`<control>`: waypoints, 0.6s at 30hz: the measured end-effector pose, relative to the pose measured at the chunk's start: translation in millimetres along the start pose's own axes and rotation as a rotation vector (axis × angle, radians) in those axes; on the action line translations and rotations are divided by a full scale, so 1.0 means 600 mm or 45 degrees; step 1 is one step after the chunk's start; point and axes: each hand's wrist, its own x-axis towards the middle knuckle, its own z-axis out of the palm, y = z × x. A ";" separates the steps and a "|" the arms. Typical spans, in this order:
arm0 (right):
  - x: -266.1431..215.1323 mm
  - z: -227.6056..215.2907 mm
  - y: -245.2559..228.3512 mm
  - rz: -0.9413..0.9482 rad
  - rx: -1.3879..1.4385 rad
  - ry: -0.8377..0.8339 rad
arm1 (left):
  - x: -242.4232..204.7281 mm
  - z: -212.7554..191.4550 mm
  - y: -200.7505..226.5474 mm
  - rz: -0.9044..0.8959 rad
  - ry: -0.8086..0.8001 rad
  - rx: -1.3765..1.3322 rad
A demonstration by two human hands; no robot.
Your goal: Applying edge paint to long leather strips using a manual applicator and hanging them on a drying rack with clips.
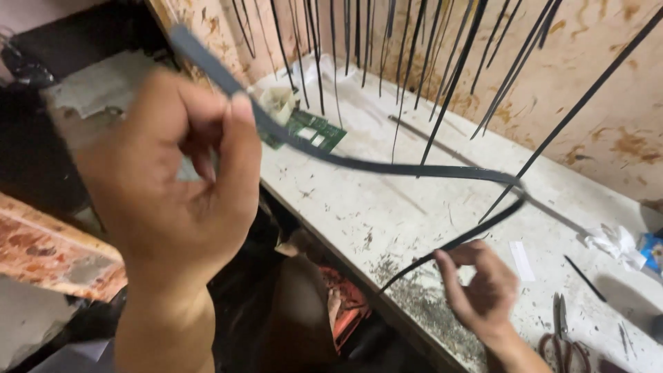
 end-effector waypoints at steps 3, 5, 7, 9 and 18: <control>0.079 -0.029 -0.045 -0.044 -0.128 0.073 | -0.034 0.012 -0.022 -0.270 0.077 0.083; 0.099 -0.038 -0.053 0.003 -0.112 0.143 | -0.050 0.025 -0.031 -0.270 0.055 0.101; 0.121 -0.045 -0.057 0.053 -0.099 0.212 | -0.059 0.039 -0.034 -0.273 0.032 0.114; 0.142 -0.052 -0.058 0.022 -0.126 0.302 | -0.065 0.055 -0.026 -0.254 0.021 -0.182; 0.252 -0.048 -0.117 0.265 -0.377 0.507 | -0.058 0.137 -0.041 -0.073 -0.018 -0.404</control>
